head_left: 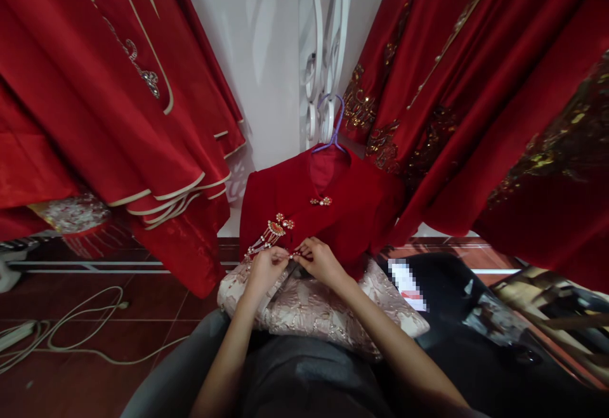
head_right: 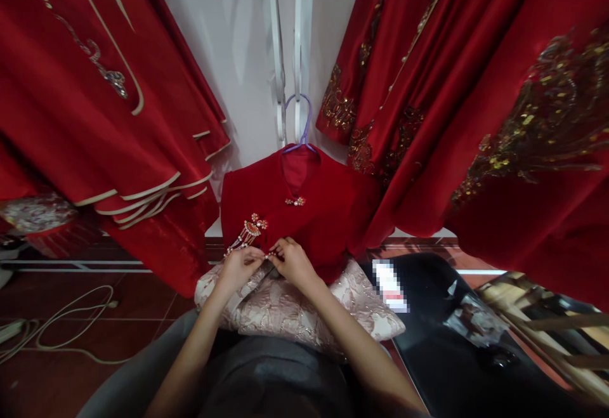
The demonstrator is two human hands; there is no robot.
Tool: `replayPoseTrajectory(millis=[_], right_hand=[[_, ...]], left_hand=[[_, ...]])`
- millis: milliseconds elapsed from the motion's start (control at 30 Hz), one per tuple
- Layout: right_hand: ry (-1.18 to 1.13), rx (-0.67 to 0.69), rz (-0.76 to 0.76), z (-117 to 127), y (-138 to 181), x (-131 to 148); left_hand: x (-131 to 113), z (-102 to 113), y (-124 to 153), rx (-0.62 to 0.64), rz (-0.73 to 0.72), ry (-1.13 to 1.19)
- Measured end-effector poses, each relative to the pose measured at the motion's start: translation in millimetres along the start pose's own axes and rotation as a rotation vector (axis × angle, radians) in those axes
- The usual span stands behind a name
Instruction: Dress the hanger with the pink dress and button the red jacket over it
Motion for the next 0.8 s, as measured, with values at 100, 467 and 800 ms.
replayPoseTrajectory(millis=[100, 467, 800], right_hand=[[0.014, 0.024, -0.024, 23, 2, 3], [-0.016, 0.091, -0.059, 43, 7, 1], [-0.068, 0.120, -0.073, 5, -1, -14]], left_hand=[[-4, 14, 0, -0.107, 0.003, -0.045], [-18, 29, 7, 0.086, 0.018, -0.171], [-10, 3, 4, 0.115, -0.070, -0.275]])
Point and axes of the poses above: each hand's wrist, its own y-axis away from the middle knuckle, its own z-axis out of the back of the hand, x = y × z, the point moved 1 cm from there along -y, towards the middle knuckle, and after that the axes turned 10 degrees about x, right-handed, at the moved point
